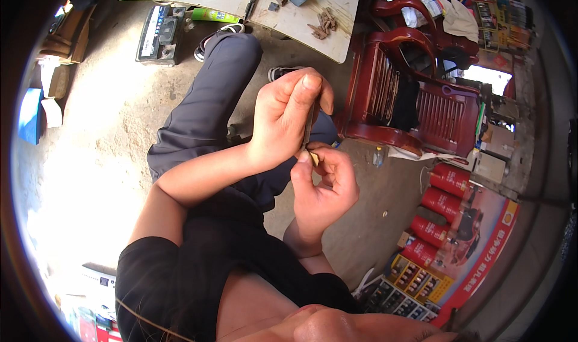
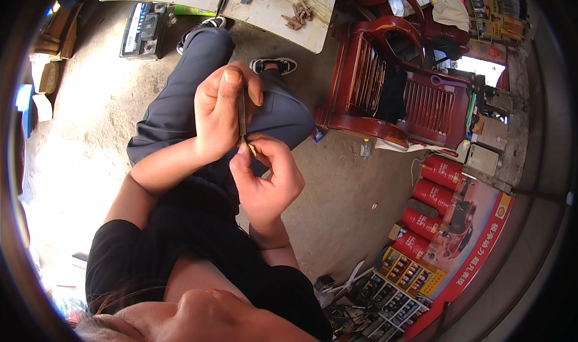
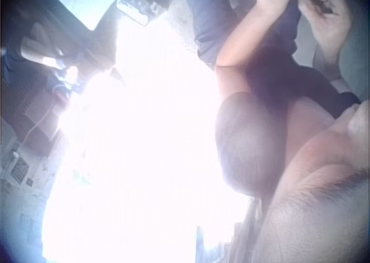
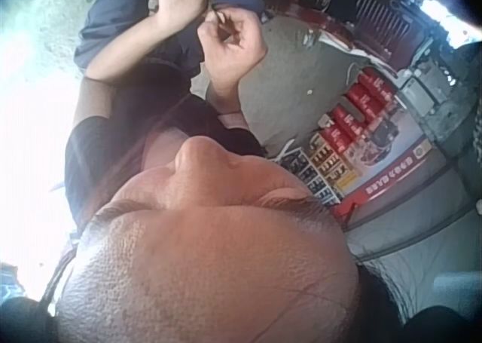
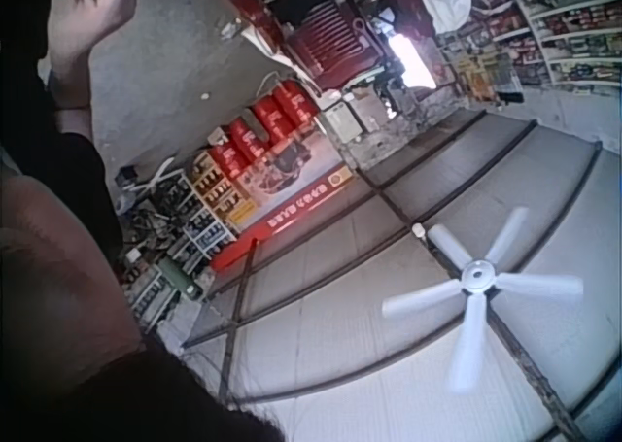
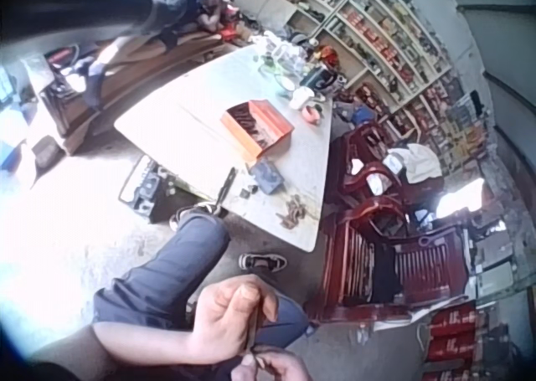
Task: The person is assembling a utility knife by placing a small spring and pin into the internal slot, then sliding the blade carrier mechanism into the metal frame.
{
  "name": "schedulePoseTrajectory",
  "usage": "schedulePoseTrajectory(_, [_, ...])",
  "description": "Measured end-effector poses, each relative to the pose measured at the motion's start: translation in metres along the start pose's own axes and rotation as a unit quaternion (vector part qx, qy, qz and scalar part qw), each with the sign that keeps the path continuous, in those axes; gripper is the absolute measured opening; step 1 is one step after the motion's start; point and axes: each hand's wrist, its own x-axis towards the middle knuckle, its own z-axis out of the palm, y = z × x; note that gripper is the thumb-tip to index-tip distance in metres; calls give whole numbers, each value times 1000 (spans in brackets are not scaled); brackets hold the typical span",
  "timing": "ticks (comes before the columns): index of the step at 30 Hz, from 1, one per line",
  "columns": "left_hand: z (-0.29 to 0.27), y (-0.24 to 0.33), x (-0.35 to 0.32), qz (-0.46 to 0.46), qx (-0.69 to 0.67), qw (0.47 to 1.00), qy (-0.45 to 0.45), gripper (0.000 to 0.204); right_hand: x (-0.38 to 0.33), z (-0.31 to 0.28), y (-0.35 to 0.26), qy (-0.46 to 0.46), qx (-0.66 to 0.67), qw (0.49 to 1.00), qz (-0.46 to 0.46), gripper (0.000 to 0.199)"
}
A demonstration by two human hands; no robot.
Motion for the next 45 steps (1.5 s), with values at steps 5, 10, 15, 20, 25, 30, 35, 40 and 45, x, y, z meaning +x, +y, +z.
schedulePoseTrajectory(5, [-2,-2,-1,2,8,1000,7,39,-1,1,-1,2,-18,1000,4,14])
schedulePoseTrajectory(10, [-3,-2,-1,-9,1,1000,3,37,-1,1,-2,8,-15,1000,8,15])
schedulePoseTrajectory(15, [-2,-2,-3,10,10,1000,8,37,-1,3,-1,8,-4,1000,13,15])
schedulePoseTrajectory(20, [-2,-4,-3,16,0,1000,2,37,-1,1,-2,5,-28,999,14,14])
schedulePoseTrajectory(25, [-2,-3,-4,34,23,999,-5,38,-2,1,-3,4,-24,1000,20,14])
schedulePoseTrajectory(30, [-2,-3,-4,-3,37,999,-11,45,0,-1,-3,-9,-35,999,31,14])
schedulePoseTrajectory(35, [-1,-4,-3,14,36,999,-6,45,0,-2,-1,-20,-34,999,21,14])
schedulePoseTrajectory(40, [-2,-5,-4,7,50,999,-17,44,0,-2,-2,-9,-28,999,37,13])
schedulePoseTrajectory(45, [-1,-6,-4,7,41,999,-7,44,0,-5,-1,-29,-35,999,28,13])
